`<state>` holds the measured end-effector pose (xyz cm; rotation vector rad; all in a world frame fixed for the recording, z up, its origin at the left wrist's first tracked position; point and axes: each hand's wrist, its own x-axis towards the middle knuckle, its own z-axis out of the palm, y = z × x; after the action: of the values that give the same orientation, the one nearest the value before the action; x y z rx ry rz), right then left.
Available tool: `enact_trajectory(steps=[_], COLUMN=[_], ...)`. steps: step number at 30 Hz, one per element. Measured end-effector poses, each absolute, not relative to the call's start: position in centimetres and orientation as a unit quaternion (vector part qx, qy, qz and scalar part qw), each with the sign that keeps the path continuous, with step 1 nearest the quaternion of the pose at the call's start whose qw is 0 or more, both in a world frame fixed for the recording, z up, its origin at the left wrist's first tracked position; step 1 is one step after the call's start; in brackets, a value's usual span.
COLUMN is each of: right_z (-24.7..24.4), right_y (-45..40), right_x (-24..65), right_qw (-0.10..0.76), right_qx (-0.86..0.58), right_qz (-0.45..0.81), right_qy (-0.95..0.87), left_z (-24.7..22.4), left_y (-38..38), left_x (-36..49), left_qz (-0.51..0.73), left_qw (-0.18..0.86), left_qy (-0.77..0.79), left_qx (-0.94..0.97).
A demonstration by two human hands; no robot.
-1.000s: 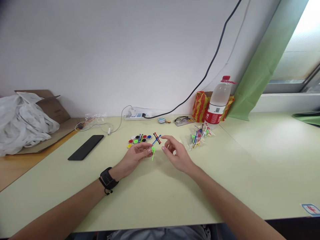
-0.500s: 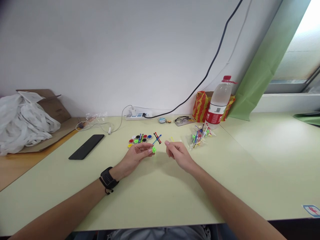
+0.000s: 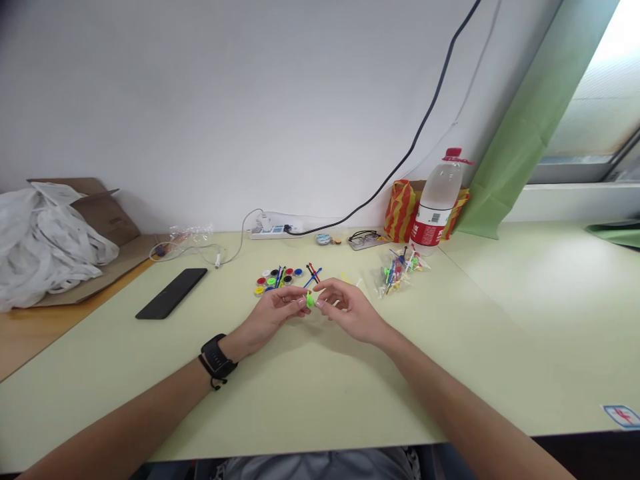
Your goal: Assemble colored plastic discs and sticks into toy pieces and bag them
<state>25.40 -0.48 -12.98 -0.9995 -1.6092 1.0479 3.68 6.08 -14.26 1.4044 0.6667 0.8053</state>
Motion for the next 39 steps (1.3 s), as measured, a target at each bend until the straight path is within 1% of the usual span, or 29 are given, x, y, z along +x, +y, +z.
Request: enact_trajectory(steps=[5,11,13,17,20,24,26,28,30,31,35,37,39], right_z=[-13.2,-13.7,-13.7,-13.3,-12.7,-12.1,-12.0,-12.1,-12.5,-12.8,-14.4,-15.1,-15.6], right_y=[-0.5,-0.6,-0.5,-0.3,-0.1,0.3,0.7,1.2,1.6,1.7,2.1,2.1,2.0], right_x=[25.5,25.1,25.2,25.8,26.3,27.0,27.7,28.5,29.4,29.8,30.5,30.5,30.3], right_qw=[0.456,0.507,0.509,0.473,0.516,0.577,0.601,0.609,0.584,0.558,0.412,0.352,0.317], right_qx=[-0.422,-0.424,-0.427,-0.419,-0.393,-0.437,-0.466,-0.505,-0.56,-0.589,-0.67,-0.677,-0.665], right_qz=[0.413,0.43,0.435,0.51,0.543,0.505,0.462,0.401,0.32,0.274,0.093,0.056,0.062], right_qy=[-0.667,-0.615,-0.607,-0.583,-0.533,-0.471,-0.456,-0.462,-0.493,-0.516,-0.611,-0.644,-0.674], left_z=[-14.5,-14.1,-14.2,-14.4,-14.2,-13.8,-13.8,-13.9,-14.1,-14.2,-14.3,-14.3,-14.2], left_y=[6.4,6.4,6.4,6.5,6.5,6.3,6.3,6.4,6.7,6.8,7.1,7.2,7.2], left_x=[3.6,3.6,3.6,3.6,3.7,3.7,3.7,3.6,3.6,3.5,3.4,3.3,3.3], left_qz=[0.373,0.396,0.394,0.417,0.426,0.418,0.414,0.41,0.405,0.405,0.412,0.412,0.412], left_qw=[0.654,0.673,0.672,0.652,0.647,0.658,0.668,0.682,0.699,0.707,0.732,0.739,0.742], left_qy=[0.296,0.303,0.303,0.308,0.317,0.325,0.325,0.322,0.313,0.309,0.308,0.309,0.312], left_qx=[0.588,0.545,0.549,0.553,0.547,0.535,0.526,0.513,0.499,0.49,0.448,0.434,0.428])
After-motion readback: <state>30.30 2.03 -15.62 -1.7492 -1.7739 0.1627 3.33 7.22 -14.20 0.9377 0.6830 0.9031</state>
